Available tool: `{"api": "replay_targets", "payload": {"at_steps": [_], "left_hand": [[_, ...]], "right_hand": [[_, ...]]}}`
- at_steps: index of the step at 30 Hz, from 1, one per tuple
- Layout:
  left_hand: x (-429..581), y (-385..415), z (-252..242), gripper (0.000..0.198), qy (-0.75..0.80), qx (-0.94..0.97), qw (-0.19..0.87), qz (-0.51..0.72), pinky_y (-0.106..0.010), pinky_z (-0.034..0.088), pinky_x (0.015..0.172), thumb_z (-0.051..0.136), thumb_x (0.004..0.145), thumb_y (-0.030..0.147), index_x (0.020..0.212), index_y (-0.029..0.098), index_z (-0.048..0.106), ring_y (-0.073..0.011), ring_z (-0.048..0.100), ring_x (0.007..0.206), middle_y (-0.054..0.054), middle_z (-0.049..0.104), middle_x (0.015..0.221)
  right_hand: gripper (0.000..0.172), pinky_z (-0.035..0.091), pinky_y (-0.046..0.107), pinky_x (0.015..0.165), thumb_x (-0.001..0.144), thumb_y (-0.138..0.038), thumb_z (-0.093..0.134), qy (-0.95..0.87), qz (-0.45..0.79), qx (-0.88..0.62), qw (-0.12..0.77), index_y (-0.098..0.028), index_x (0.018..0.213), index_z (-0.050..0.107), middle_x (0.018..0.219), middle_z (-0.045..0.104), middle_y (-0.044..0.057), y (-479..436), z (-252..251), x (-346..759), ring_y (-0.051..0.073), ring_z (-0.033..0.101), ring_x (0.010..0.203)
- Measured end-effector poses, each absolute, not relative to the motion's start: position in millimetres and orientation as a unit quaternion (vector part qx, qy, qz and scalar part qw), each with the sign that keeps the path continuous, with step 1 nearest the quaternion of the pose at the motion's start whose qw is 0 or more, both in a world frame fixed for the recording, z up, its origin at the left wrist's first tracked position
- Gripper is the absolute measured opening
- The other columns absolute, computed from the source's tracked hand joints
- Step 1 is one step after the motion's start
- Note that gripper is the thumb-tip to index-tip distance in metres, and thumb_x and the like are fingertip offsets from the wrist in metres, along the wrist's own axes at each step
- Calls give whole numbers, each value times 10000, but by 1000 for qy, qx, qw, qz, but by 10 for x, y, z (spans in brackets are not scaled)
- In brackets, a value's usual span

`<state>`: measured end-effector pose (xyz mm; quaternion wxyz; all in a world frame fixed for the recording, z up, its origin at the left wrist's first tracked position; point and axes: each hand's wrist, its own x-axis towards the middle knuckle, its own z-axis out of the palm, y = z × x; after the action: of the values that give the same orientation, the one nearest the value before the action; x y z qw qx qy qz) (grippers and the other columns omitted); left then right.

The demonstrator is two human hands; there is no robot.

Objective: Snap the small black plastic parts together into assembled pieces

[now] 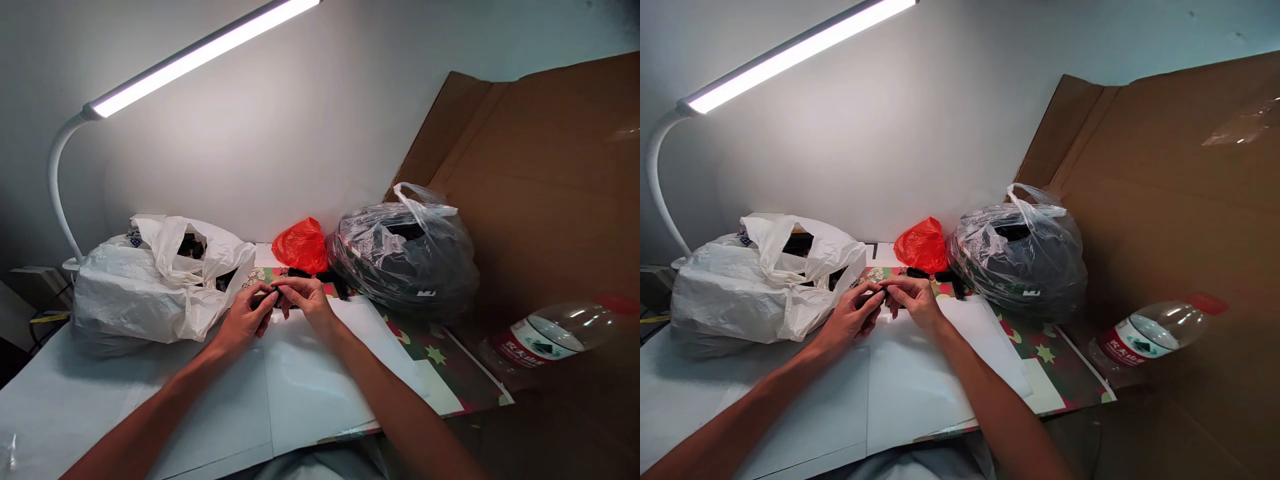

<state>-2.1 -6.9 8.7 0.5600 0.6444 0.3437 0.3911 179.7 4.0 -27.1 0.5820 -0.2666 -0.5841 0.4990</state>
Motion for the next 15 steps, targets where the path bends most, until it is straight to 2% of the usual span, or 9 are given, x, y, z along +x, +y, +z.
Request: {"api": "replay_targets", "payload": {"at_steps": [4, 8, 11, 15], "left_hand": [[-33, -68, 80, 432, 336, 643, 573, 380, -184, 309, 370, 674, 924, 626, 973, 201, 613, -65, 459, 397, 56, 584, 629], [-23, -56, 75, 451, 332, 643, 572, 386, -187, 295, 395, 691, 908, 633, 984, 194, 617, -50, 401, 420, 48, 593, 667], [-7, -44, 61, 433, 339, 640, 561, 402, -192, 295, 427, 712, 894, 611, 922, 192, 607, -54, 390, 453, 49, 584, 655], [-7, -30, 25, 436, 360, 636, 535, 424, -196, 298, 473, 753, 868, 561, 787, 201, 520, -71, 406, 509, 54, 554, 620]], "right_hand": [[340, 530, 260, 480, 902, -479, 801, -584, 502, -273, 577, -168, 1034, 835, 667, 695, 2, 50, -297, 1788, 120, 623, 483], [388, 521, 259, 475, 900, -520, 792, -585, 505, -277, 571, -158, 1032, 834, 668, 694, 8, 65, -310, 1786, 121, 616, 484], [420, 536, 264, 488, 906, -541, 779, -590, 508, -270, 567, -148, 1043, 832, 663, 691, 11, 53, -293, 1783, 124, 616, 491], [405, 542, 252, 493, 895, -528, 795, -609, 488, -270, 564, -156, 1050, 833, 671, 670, 2, 28, -286, 1748, 117, 617, 503]]}}
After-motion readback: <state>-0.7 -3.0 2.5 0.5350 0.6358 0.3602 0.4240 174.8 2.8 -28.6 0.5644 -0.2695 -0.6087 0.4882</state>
